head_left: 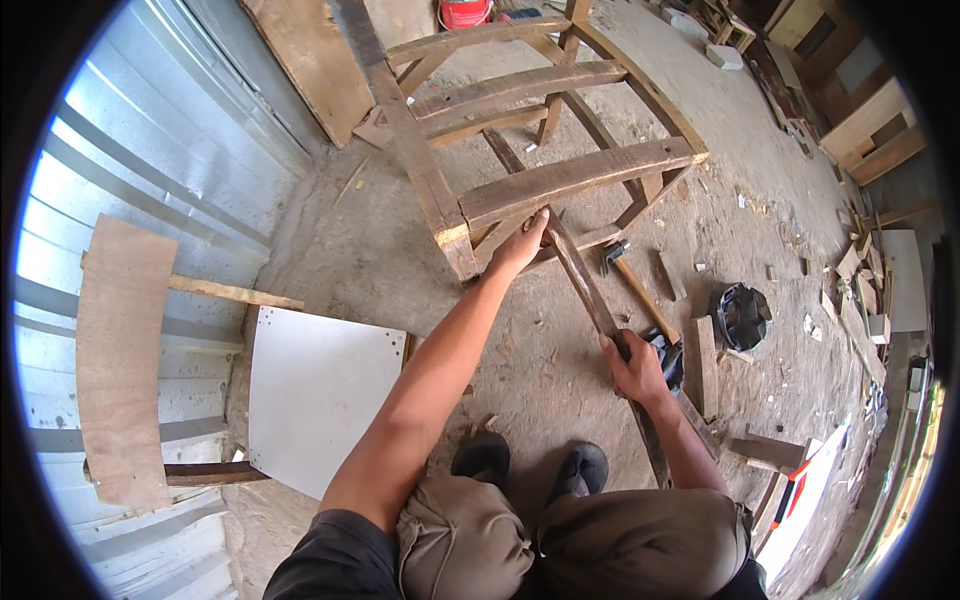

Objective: The person uses a hammer to strike a wooden frame, then picks up a metal bar and a hand saw. They position the bar against the frame and use the saw to cut a wooden slat, removing a piece from the structure.

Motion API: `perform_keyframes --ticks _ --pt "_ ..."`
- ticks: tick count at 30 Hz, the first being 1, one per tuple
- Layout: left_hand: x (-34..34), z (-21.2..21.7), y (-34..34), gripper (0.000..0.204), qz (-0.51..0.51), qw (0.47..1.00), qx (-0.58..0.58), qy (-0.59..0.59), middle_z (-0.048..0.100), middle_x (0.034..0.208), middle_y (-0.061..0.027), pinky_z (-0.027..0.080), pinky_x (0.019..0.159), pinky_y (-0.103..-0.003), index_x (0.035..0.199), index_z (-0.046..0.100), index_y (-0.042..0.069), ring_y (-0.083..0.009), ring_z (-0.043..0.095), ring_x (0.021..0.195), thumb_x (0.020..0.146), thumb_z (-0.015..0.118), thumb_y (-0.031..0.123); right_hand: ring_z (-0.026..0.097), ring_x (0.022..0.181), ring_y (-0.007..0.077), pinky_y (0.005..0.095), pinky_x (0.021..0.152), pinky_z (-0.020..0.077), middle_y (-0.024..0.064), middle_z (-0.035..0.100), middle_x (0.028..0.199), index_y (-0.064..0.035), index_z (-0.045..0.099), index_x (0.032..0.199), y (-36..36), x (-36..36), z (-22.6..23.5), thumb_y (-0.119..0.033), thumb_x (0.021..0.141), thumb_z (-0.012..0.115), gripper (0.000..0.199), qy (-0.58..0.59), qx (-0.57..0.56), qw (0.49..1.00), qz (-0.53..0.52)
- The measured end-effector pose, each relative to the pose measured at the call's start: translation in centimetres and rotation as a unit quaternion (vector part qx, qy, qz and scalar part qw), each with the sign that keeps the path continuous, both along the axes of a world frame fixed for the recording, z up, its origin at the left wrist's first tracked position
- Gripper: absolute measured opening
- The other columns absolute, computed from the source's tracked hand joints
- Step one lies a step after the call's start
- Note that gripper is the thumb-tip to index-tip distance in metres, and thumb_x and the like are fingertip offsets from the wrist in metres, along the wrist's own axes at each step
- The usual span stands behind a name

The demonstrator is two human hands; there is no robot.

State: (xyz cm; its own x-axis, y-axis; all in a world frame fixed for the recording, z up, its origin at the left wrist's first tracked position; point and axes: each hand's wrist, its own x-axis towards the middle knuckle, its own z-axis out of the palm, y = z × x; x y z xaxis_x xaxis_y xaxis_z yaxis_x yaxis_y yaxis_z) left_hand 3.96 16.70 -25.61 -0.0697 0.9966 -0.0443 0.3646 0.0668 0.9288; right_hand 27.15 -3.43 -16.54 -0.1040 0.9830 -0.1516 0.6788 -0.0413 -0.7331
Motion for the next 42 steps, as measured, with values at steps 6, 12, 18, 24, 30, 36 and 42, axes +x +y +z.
perform_keyframes --ticks 6,12,18,24,30,36,42 --pt "-0.1 0.1 -0.2 0.058 -0.031 0.999 -0.022 0.037 0.052 0.060 -0.0082 0.041 0.061 -0.039 0.066 0.054 0.000 -0.0165 0.049 0.062 0.092 0.059 0.051 0.064 0.045 0.0252 0.0363 0.043 0.0488 0.0187 0.058 0.053 0.0092 0.055 0.100 -0.2 -1.1 0.9 -0.037 0.096 0.060 0.046 0.021 -0.094 0.995 -0.023" --pt "-1.0 1.1 -0.5 0.050 -0.053 0.997 -0.053 0.016 0.056 0.079 -0.0083 0.041 0.071 -0.039 0.085 0.055 0.003 -0.0213 0.053 0.077 0.092 0.057 0.053 0.066 0.049 0.0242 0.0368 0.048 0.0509 0.0162 0.060 0.056 0.0074 0.056 0.101 -0.2 -1.5 0.0 -0.037 0.096 0.060 0.045 0.026 -0.081 0.996 -0.029" --pt "-0.4 2.2 -1.3 0.053 -0.040 0.999 -0.018 -0.002 0.049 0.056 -0.0049 0.038 0.057 -0.037 0.065 0.055 0.001 -0.0163 0.046 0.056 0.093 0.061 0.046 0.061 0.045 0.0195 0.0344 0.046 0.0463 0.0116 0.055 0.052 0.0042 0.054 0.092 -0.2 -1.3 0.3 -0.037 0.096 0.060 0.042 0.024 -0.072 0.997 -0.018" --pt "-0.7 0.9 -0.7 0.053 -0.027 0.999 -0.017 -0.013 0.050 0.059 -0.0042 0.038 0.058 -0.037 0.066 0.055 -0.001 -0.0139 0.045 0.059 0.093 0.062 0.044 0.065 0.047 0.0265 0.0372 0.044 0.0497 0.0170 0.057 0.054 0.0088 0.055 0.099 0.0 -1.1 -0.3 -0.037 0.096 0.060 0.047 0.015 -0.061 0.998 -0.003" --pt "-1.0 1.4 -0.5 0.063 -0.064 0.991 -0.110 0.030 0.071 0.096 -0.0166 0.049 0.084 -0.041 0.097 0.067 0.001 -0.0339 0.066 0.094 0.087 0.059 0.062 0.065 0.048 0.0231 0.0379 0.046 0.0501 0.0135 0.056 0.054 0.0075 0.055 0.100 0.4 -0.7 0.2 -0.044 0.097 0.057 0.052 0.055 -0.146 0.988 -0.023" --pt "-1.3 1.3 -0.5 0.060 -0.043 0.995 -0.084 0.018 0.071 0.086 -0.0151 0.050 0.078 -0.040 0.091 0.068 -0.001 -0.0311 0.067 0.086 0.087 0.062 0.059 0.069 0.072 0.0315 0.0423 0.068 0.0526 0.0207 0.064 0.077 0.0024 0.052 0.114 2.7 -1.4 -0.1 -0.048 0.096 0.056 0.054 0.027 -0.131 0.991 0.001" --pt "-1.1 0.8 -0.7 0.053 -0.005 1.000 -0.020 0.019 0.058 0.065 -0.0064 0.043 0.064 -0.037 0.073 0.061 -0.002 -0.0176 0.054 0.066 0.090 0.064 0.048 0.058 0.112 0.0447 0.0471 0.095 0.0462 0.0289 0.060 0.121 -0.0062 0.039 0.143 4.8 -3.6 -0.6 -0.031 0.095 0.059 0.058 0.041 -0.001 0.998 0.040"
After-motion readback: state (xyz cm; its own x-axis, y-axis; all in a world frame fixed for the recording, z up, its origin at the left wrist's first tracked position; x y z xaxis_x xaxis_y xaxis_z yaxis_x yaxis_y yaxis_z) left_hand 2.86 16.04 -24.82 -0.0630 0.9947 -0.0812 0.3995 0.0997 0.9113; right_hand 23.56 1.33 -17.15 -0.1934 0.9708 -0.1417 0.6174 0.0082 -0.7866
